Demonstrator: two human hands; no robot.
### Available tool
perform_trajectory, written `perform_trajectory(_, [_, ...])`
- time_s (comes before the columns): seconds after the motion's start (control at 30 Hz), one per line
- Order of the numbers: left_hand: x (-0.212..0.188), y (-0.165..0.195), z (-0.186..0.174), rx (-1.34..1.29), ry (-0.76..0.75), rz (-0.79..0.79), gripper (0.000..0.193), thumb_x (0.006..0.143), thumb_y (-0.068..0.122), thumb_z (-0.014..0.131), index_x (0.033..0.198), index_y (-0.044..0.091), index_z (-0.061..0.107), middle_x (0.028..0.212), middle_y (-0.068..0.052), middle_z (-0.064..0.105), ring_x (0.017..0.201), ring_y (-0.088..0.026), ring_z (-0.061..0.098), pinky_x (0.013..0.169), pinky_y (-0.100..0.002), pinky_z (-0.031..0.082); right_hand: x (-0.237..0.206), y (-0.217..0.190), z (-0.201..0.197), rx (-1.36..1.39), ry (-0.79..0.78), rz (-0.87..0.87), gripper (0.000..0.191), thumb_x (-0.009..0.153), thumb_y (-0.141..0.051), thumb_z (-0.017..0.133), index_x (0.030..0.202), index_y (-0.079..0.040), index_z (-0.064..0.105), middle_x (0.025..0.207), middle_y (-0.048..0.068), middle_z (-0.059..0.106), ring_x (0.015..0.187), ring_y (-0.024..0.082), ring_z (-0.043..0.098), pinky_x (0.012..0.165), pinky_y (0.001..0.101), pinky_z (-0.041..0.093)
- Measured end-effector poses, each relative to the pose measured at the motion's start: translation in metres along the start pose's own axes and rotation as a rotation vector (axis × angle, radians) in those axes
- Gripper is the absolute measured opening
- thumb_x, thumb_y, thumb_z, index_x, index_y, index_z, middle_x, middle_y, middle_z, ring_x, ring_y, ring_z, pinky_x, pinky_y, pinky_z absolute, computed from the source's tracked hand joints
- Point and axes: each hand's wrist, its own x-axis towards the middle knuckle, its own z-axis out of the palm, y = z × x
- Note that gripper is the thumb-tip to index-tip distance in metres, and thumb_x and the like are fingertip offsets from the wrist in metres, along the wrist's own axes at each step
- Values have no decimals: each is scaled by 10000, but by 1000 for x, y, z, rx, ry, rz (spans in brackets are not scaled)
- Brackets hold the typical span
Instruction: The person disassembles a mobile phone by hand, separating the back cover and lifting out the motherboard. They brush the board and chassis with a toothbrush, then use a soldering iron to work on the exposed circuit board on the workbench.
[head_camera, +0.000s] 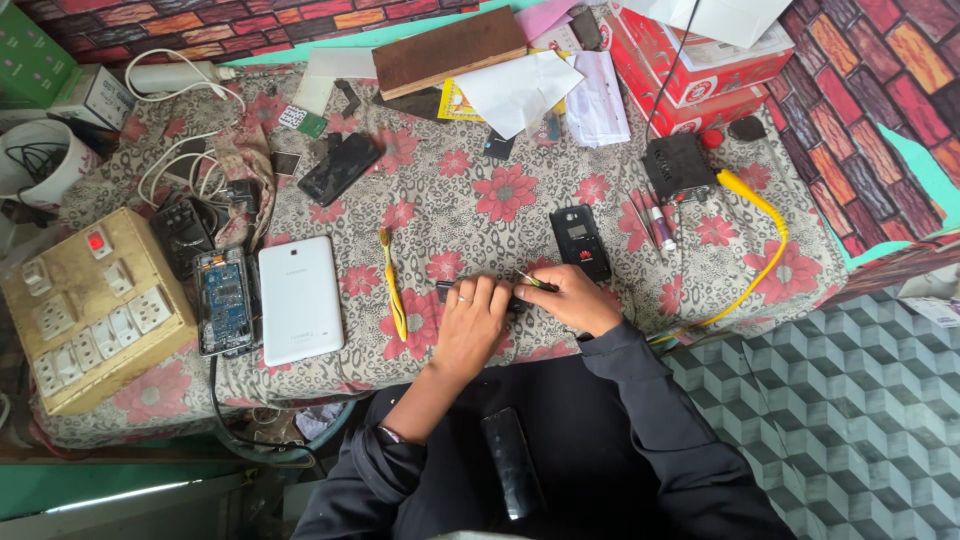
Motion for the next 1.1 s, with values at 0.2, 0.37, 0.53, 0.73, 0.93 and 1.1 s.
perform_trajectory(0.2, [-4, -2, 15, -5, -30, -8, 384, 833, 104, 657, 1212, 100, 591, 1105, -92, 540, 1070, -292, 534, 926, -423, 426, -3, -9, -7, -100, -49, 6, 340, 942, -277, 736, 795, 18, 652, 606, 65, 504, 628, 71, 391, 546, 340, 368])
perform_trajectory(0.37, [-2, -2, 15, -12, -38, 4, 398, 828, 116, 681, 1213, 89, 586, 1118, -93, 541, 1075, -291, 527, 919, -427, 425, 1, -8, -11, -175, -49, -65, 307, 922, -282, 734, 820, 0, 667, 592, 74, 537, 580, 97, 428, 545, 340, 409])
perform_trajectory(0.53, [2, 1, -3, -66, -47, -10, 505, 817, 192, 735, 1278, 79, 564, 1226, -115, 552, 1135, -307, 521, 950, -452, 409, 0, -8, -12, -193, -23, -109, 287, 948, -267, 734, 915, 12, 674, 674, 96, 580, 626, 124, 447, 599, 336, 448])
perform_trajectory(0.73, [-13, -31, -26, -351, 68, -256, 552, 900, 334, 676, 1332, 2, 583, 1298, -176, 611, 1208, -331, 553, 1009, -446, 400, -8, -14, -14, -55, -129, -157, 230, 969, -223, 700, 1081, -29, 747, 918, 63, 772, 847, 87, 686, 791, 286, 537])
perform_trajectory(0.93, [-52, -63, -19, -1144, -334, -804, 409, 1019, 351, 575, 1179, 24, 763, 946, -37, 767, 839, -106, 622, 794, -292, 528, -5, -21, 0, -31, -115, -157, 211, 977, -204, 685, 1090, -38, 750, 961, 52, 777, 894, 98, 692, 810, 290, 540])
perform_trajectory(1.1, [-86, -68, -21, -1006, -369, -785, 383, 1001, 340, 685, 1132, -4, 790, 831, -69, 703, 781, -69, 544, 735, -283, 514, 2, -28, 24, -43, -43, -135, 201, 985, -204, 687, 1076, -41, 762, 962, 43, 785, 865, 113, 676, 814, 291, 534])
